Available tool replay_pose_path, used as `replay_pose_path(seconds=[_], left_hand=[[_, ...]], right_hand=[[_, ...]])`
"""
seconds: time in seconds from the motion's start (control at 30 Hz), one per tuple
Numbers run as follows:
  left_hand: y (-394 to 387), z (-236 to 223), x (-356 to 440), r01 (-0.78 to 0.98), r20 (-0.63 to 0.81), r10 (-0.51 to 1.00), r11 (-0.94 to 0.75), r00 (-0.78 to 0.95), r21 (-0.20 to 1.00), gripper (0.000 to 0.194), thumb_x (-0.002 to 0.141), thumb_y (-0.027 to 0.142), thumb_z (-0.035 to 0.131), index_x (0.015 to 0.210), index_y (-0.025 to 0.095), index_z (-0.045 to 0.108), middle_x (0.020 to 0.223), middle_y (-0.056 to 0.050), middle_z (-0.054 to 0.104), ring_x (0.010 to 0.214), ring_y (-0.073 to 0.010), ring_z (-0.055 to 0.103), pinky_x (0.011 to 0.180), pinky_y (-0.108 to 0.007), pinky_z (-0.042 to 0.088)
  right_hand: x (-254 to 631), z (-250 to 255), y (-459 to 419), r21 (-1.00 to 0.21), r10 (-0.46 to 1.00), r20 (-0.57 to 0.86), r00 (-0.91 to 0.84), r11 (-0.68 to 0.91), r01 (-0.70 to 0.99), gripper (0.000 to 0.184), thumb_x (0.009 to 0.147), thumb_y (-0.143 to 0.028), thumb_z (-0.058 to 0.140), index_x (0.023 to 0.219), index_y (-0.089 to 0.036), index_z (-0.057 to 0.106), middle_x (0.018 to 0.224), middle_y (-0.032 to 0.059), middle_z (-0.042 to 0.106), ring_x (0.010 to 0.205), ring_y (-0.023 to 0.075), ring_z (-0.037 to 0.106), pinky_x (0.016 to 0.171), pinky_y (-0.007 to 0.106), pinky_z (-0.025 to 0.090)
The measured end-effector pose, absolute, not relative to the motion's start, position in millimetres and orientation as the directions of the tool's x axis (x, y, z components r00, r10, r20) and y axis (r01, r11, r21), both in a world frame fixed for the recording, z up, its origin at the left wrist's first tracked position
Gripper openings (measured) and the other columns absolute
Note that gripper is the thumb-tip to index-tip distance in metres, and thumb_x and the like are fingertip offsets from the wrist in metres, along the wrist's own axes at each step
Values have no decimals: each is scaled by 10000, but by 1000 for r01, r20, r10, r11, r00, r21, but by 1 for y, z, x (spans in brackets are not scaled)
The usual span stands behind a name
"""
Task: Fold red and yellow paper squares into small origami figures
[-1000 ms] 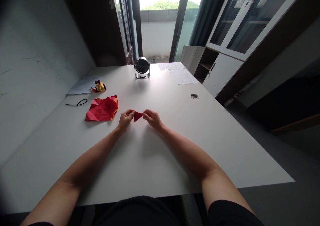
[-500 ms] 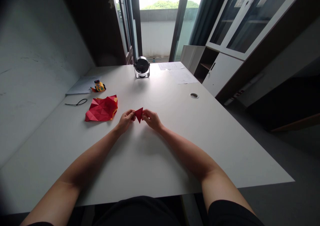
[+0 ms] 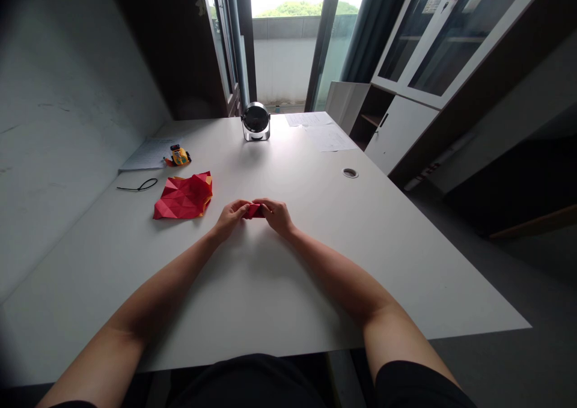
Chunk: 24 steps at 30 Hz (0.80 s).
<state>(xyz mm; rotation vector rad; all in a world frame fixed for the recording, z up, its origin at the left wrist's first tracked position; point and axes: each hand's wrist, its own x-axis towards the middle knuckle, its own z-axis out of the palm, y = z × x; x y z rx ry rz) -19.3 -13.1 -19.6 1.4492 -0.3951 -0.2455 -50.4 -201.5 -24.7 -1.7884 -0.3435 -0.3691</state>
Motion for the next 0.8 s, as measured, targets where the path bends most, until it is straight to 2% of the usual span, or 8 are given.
replay_pose_path(seconds=[0.13, 0.23, 0.37, 0.43, 0.6, 0.8], left_hand=[[-14, -21, -19, -58, 106, -386, 135, 916, 989, 340, 796, 422, 766, 977, 141, 703, 852, -54, 709, 732, -153, 626, 720, -296, 500], [-14, -23, -18, -75, 123, -364, 144, 923, 987, 307, 785, 385, 770, 958, 141, 704, 865, -51, 708, 744, -146, 617, 724, -287, 494], [-14, -26, -17, -90, 137, -322, 159, 937, 983, 281, 786, 359, 753, 955, 143, 692, 865, -48, 703, 774, -157, 629, 742, -299, 507], [-14, -27, -16, -111, 151, -279, 155, 948, 982, 253, 784, 341, 743, 937, 149, 684, 852, -38, 694, 773, -154, 628, 742, -295, 507], [-13, -28, -15, -141, 168, -277, 113, 946, 984, 252, 810, 373, 727, 921, 151, 684, 841, -38, 690, 749, -146, 617, 723, -286, 493], [-14, -28, -15, -175, 194, -280, 92, 940, 980, 273, 813, 408, 729, 897, 152, 683, 795, -32, 682, 734, -154, 622, 721, -295, 501]], right_hand=[[-48, -27, -203, -905, 9, 390, 921, -180, 385, 300, 933, -425, 572, 1016, -213, 767, 964, 66, 757, 878, 222, 712, 816, 388, 585], [-48, -26, -204, -918, 22, 356, 934, -175, 355, 354, 940, -468, 541, 1013, -200, 761, 937, 64, 758, 869, 216, 707, 820, 378, 579], [-47, -27, -202, -930, 77, 300, 951, -200, 310, 401, 918, -466, 589, 1223, -221, 676, 904, 44, 755, 778, 183, 698, 759, 339, 562], [-46, -29, -201, -925, 94, 273, 957, -247, 288, 424, 887, -433, 642, 1266, -243, 630, 847, 20, 747, 703, 161, 678, 719, 318, 545], [-45, -31, -199, -924, 90, 253, 963, -272, 268, 274, 903, -425, 615, 1107, -243, 617, 768, -4, 727, 634, 134, 643, 672, 284, 510], [-46, -29, -198, -924, 109, 250, 962, -269, 271, 253, 902, -459, 610, 1010, -232, 587, 724, -9, 709, 624, 137, 626, 643, 275, 493]])
